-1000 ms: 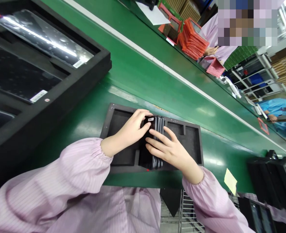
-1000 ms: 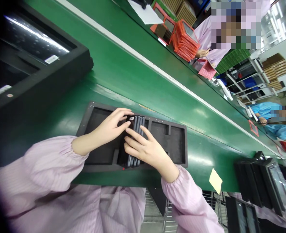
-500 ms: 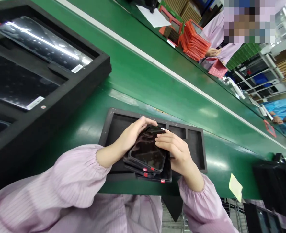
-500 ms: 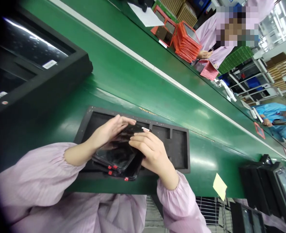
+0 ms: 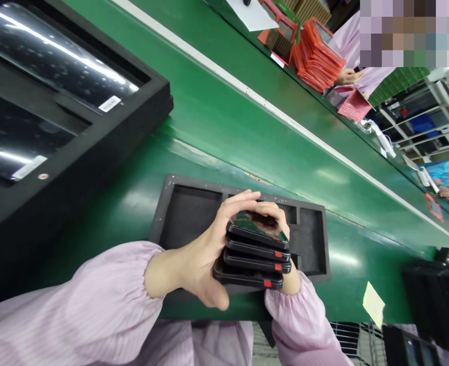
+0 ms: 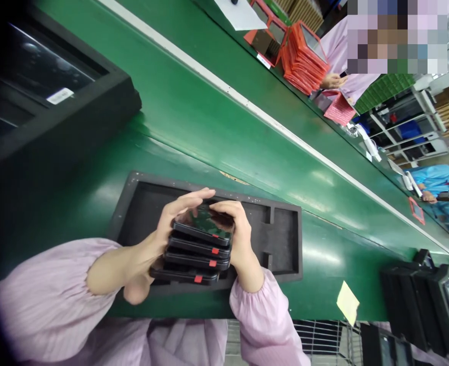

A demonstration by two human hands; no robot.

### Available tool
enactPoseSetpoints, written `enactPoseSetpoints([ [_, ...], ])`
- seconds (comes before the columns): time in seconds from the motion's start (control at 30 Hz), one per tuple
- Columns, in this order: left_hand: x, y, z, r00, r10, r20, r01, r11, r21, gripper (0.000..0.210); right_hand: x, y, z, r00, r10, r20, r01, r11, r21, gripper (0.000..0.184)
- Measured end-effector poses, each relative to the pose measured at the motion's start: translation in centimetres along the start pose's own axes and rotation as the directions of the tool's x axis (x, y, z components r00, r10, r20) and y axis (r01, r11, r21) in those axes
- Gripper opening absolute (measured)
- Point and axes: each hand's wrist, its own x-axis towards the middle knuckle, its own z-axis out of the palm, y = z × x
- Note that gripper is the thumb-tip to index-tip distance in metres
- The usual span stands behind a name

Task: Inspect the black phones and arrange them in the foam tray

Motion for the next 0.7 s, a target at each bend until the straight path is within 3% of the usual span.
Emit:
enactPoseSetpoints([
  [0.07, 0.1, 0.1, -0.2, 0.999, -0.016, 0.031, 0.014, 0.997, 0.081, 0.112, 0.1, 0.1, -0.1, 1.000, 0.014, -0.020, -0.014, 1.000, 0.017, 0.013],
  [0.23, 0.0, 0.3, 0.1, 0.987, -0.151, -0.045, 0.157, 0.920, 0.359, 0.080, 0.7, 0.5, 0.0, 0.993, 0.076, -0.087, -0.071, 0.996, 0.061, 0.018],
  [0.47, 0.2, 0.3, -0.6, 0.970, -0.244, 0.023, 0.206, 0.865, 0.458, 0.081, 0.4, 1.0, 0.1, 0.985, 0.133, -0.109, -0.117, 0.983, 0.143, 0.019],
  [0.7, 0.0, 0.7, -0.9, 0.950, -0.298, 0.092, 0.227, 0.864, 0.450, 0.096, -0.5, 2.5, -0.6, 0.979, 0.203, -0.031, -0.194, 0.963, 0.188, 0.017],
])
